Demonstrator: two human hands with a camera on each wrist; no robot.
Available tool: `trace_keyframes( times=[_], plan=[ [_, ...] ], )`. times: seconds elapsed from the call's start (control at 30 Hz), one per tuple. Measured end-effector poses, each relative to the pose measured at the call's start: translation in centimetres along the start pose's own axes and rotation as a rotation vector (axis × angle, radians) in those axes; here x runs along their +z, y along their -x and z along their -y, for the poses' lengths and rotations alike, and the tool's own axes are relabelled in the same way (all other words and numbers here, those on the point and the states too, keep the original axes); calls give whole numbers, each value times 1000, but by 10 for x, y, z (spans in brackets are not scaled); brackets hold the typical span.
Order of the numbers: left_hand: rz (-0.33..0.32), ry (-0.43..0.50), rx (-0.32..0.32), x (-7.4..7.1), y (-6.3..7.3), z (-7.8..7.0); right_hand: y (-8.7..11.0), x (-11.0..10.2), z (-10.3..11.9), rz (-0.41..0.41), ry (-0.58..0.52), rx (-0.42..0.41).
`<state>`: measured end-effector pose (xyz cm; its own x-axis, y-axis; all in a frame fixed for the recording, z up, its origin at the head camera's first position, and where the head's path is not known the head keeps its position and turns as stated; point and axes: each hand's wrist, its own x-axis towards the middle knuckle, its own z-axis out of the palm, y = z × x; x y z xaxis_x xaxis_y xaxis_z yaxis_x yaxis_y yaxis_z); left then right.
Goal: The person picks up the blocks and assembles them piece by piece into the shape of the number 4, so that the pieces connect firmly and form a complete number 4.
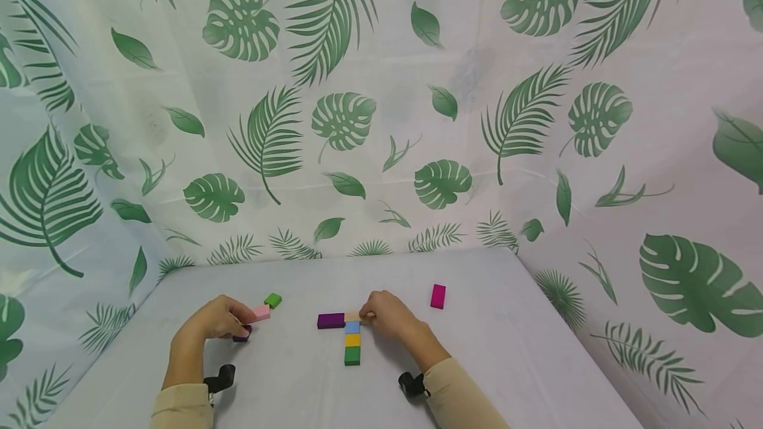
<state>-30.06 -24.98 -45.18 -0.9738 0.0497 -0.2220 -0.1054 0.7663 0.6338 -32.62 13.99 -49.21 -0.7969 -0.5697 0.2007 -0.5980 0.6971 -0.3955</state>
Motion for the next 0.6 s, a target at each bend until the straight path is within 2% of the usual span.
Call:
trace_keyframes(
  times=[0.3,0.6],
  plan=[
    [3,-39,27,6,-6,2,0,0,-1,1,6,-2],
    [-18,-49,14,13,-11,0,-1,2,-3,-7,17,-13]
  ],
)
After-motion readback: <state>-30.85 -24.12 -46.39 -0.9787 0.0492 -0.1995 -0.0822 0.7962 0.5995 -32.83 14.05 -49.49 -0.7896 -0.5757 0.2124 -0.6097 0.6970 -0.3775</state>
